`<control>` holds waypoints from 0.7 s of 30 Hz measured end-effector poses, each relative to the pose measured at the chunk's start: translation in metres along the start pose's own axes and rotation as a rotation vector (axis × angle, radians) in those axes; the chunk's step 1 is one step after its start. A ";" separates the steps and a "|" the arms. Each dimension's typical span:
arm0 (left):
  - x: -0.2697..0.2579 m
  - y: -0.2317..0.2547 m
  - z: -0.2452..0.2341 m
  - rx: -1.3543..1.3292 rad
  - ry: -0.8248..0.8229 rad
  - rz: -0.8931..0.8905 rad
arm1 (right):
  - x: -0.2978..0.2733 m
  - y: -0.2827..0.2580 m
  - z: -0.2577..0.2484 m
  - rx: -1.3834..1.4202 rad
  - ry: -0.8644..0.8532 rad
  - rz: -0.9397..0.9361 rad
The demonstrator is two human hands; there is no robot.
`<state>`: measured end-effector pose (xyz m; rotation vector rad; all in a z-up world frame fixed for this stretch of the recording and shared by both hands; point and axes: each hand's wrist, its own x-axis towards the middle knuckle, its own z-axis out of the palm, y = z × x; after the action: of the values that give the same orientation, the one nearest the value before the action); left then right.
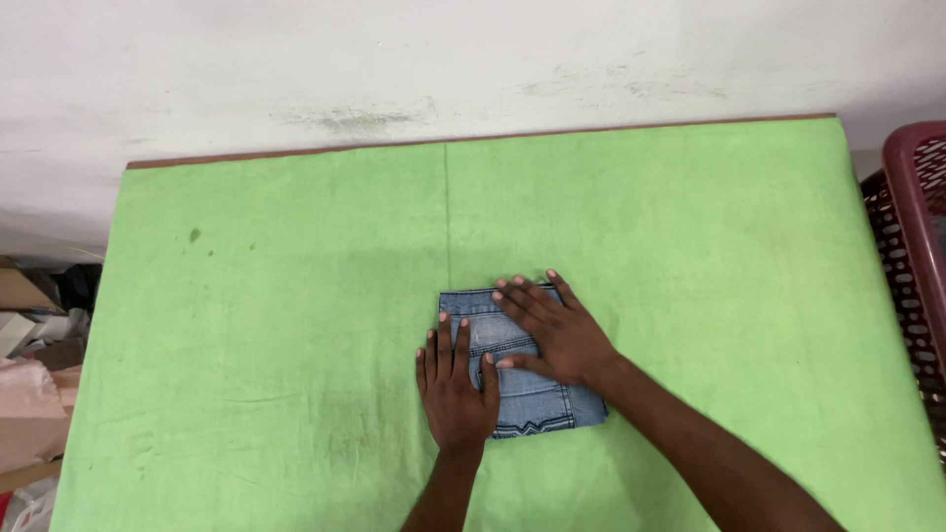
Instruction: The person folds a pair of light-blue jeans on a green table. They lay the jeans flat, fold one leg over the other, then fold the garment in half and again into a compact rectangle, smoothing the fabric with both hands throughout.
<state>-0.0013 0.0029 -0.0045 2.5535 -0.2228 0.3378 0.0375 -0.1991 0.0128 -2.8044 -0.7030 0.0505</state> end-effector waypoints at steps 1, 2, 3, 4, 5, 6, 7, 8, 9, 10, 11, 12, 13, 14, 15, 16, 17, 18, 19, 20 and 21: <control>0.003 0.000 -0.001 0.014 -0.005 -0.011 | 0.003 0.014 -0.002 -0.053 -0.017 0.059; 0.006 0.001 -0.002 0.027 -0.010 -0.021 | 0.006 0.027 -0.004 -0.107 -0.033 0.119; 0.004 0.001 -0.004 0.026 0.002 -0.018 | 0.004 0.038 -0.005 -0.084 -0.047 0.208; 0.002 0.001 -0.005 0.025 0.015 -0.014 | 0.002 0.048 -0.006 -0.061 -0.061 0.296; 0.003 0.003 -0.004 0.018 0.032 -0.006 | 0.001 0.056 -0.008 -0.044 -0.071 0.388; 0.005 0.004 -0.002 0.015 0.033 0.000 | -0.001 0.060 -0.011 -0.029 -0.016 0.444; 0.004 0.005 -0.003 0.019 0.036 0.000 | -0.001 0.059 -0.012 -0.009 0.035 0.492; 0.004 0.004 -0.003 0.022 0.039 -0.001 | -0.001 0.054 -0.013 0.011 0.086 0.540; 0.004 0.004 -0.002 0.024 0.040 0.000 | 0.000 0.045 -0.015 0.029 0.134 0.519; 0.005 0.003 -0.002 0.026 0.040 0.001 | 0.000 0.033 -0.016 0.048 0.182 0.499; 0.004 0.002 -0.001 0.027 0.039 -0.001 | 0.002 0.016 -0.015 0.067 0.225 0.479; 0.002 0.001 -0.001 0.023 0.039 -0.005 | 0.004 -0.003 -0.014 0.129 0.263 0.393; 0.002 0.000 0.000 0.018 0.040 -0.006 | 0.005 -0.022 -0.012 0.190 0.303 0.309; 0.001 0.000 0.000 0.012 0.040 -0.008 | 0.006 -0.042 -0.010 0.261 0.249 0.237; 0.001 -0.001 0.001 0.017 0.028 0.002 | 0.007 -0.057 -0.009 0.327 0.198 0.167; 0.003 -0.002 0.002 0.022 0.016 0.012 | 0.006 -0.066 -0.008 0.309 0.155 0.119; 0.001 -0.002 0.003 0.033 0.004 0.018 | 0.005 -0.073 -0.005 0.297 0.110 0.068; 0.000 -0.002 0.002 0.041 -0.005 0.003 | 0.003 -0.076 -0.003 0.284 0.065 0.016; 0.002 -0.003 0.003 0.049 -0.014 -0.008 | 0.002 -0.074 0.000 0.257 0.079 0.020; 0.003 -0.003 0.003 0.057 -0.022 -0.020 | -0.001 -0.067 0.002 0.229 0.093 0.024; 0.004 -0.003 0.002 0.044 -0.008 -0.011 | -0.005 -0.057 0.002 0.200 0.110 0.022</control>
<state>0.0038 0.0039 -0.0064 2.5985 -0.2064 0.3321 0.0068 -0.1521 0.0244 -2.6014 -0.6063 -0.0273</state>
